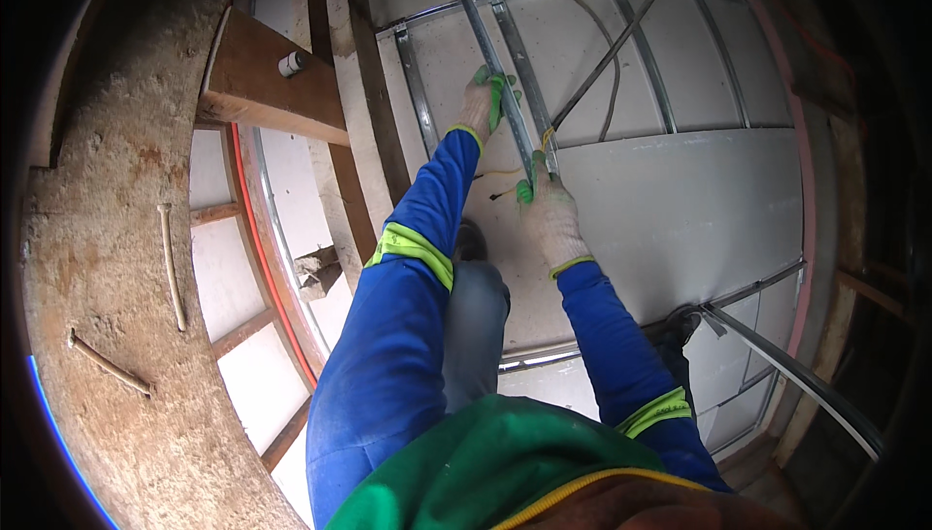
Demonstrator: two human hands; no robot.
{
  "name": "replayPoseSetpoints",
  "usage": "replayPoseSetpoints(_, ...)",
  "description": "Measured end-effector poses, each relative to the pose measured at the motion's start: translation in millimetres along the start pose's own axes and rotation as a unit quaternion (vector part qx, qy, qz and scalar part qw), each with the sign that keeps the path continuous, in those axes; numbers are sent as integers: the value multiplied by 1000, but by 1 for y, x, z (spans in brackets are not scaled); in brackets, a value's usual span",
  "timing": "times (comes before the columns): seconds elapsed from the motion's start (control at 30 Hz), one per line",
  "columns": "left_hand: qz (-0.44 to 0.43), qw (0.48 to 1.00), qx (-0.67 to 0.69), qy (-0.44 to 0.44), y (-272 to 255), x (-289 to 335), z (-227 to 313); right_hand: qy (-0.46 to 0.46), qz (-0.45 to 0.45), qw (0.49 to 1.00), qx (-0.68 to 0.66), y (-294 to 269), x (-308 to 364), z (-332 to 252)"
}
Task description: The person positions and aligns long metal studs vertically against a ceiling framework. They repeatedly adjust the studs with gloved hands to fit between existing framing members. The studs are held in place along the ceiling grid throughout the clip.
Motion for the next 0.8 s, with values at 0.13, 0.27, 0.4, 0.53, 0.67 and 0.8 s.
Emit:
replayPoseSetpoints(0.13,-5,999,-33,1,27,-6,14,-3,0,999,-35,-26,-13,8)
replayPoseSetpoints(0.27,13,999,-37,-31,42,12,7,-5,9,997,-73,-43,22,33)
replayPoseSetpoints(0.4,-2,1000,-27,-15,37,27,5,46,-62,983,-165,-48,115,76)
replayPoseSetpoints(0.53,45,998,-30,-24,20,44,-5,186,-173,910,-327,-55,203,110)
replayPoseSetpoints(0.67,82,996,-9,-37,-7,46,-8,251,-222,889,-313,-106,266,147)
replayPoseSetpoints(0.8,77,993,38,-78,-20,54,-11,5,-85,996,-9,-170,274,133)
Point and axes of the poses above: each hand's wrist, its own x-axis away from the middle knuckle, its own y-axis out of the palm, z = x × y, the point moved 4 cm from there along -x, towards the middle knuckle, and after that the axes turned 11 degrees about y, right-handed, at the moved point
